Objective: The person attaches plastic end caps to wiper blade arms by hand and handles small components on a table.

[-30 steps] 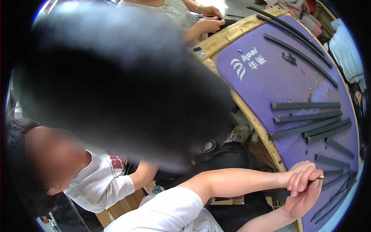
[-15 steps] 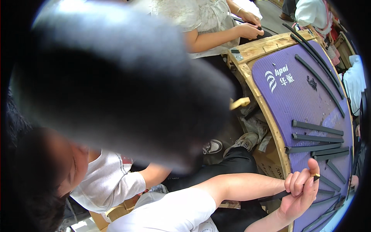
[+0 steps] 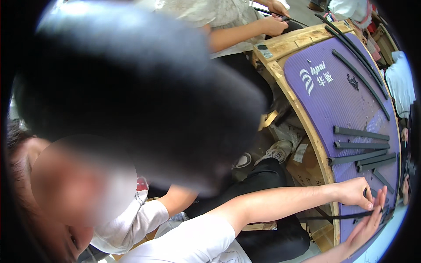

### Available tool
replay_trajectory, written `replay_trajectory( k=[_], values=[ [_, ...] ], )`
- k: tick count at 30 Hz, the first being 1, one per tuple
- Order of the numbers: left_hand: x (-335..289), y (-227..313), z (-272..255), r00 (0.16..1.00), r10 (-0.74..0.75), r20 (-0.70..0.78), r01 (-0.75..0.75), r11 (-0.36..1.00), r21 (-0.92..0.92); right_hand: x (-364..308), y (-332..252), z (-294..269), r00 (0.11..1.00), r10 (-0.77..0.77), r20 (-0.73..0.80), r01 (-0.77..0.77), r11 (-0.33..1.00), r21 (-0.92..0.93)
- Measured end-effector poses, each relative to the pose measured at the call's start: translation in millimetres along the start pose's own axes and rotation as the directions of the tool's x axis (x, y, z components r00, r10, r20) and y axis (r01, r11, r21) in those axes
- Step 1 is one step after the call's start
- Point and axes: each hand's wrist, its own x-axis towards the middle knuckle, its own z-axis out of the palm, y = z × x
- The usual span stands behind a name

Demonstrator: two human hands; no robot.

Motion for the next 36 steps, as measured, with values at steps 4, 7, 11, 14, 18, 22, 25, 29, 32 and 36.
replay_trajectory(
  k=[4, 7, 11, 14, 18, 22, 25, 29, 32, 36],
  values=[
    [1, -13, 10, 0.997, 0.025, 0.077, -0.022, 0.999, -0.03, -8, 21, 7, 0.994, 0.105, -0.011, -0.094, 0.923, 0.373],
    [-3, -13, 17, 0.999, 0.037, 0.033, -0.035, 0.998, -0.044, -14, 17, 16, 0.974, 0.199, -0.106, -0.114, 0.84, 0.53],
    [-3, -23, 22, 0.999, 0.021, 0.046, -0.024, 0.997, 0.07, -17, 22, -4, 0.984, 0.178, -0.019, -0.146, 0.856, 0.497],
    [-4, -31, 24, 0.998, 0.057, 0.04, -0.063, 0.984, 0.165, -20, 21, 3, 0.983, 0.182, 0.016, -0.164, 0.842, 0.514],
    [-6, -23, 20, 0.997, 0.08, 0.01, -0.081, 0.984, 0.162, -20, 14, 15, 0.955, 0.286, -0.072, -0.195, 0.796, 0.574],
    [4, -34, 31, 0.999, 0.036, 0.035, -0.041, 0.99, 0.136, -24, 18, 19, 0.968, 0.229, -0.103, -0.131, 0.812, 0.568],
    [6, -44, 35, 0.993, 0.116, 0.016, -0.117, 0.978, 0.172, -24, 16, 24, 0.98, 0.132, -0.151, -0.05, 0.89, 0.453],
    [18, -55, 45, 1.0, 0.014, -0.005, -0.012, 0.97, 0.243, -22, 30, 16, 0.971, 0.148, -0.19, -0.052, 0.899, 0.434],
    [28, -52, 54, 0.999, 0.03, -0.022, -0.022, 0.958, 0.285, -14, 29, 16, 0.946, 0.053, -0.319, 0.03, 0.968, 0.248],
    [32, -48, 50, 0.991, 0.101, -0.086, -0.076, 0.964, 0.254, -10, 39, 18, 0.941, 0.134, -0.31, 0.019, 0.896, 0.443]
  ],
)
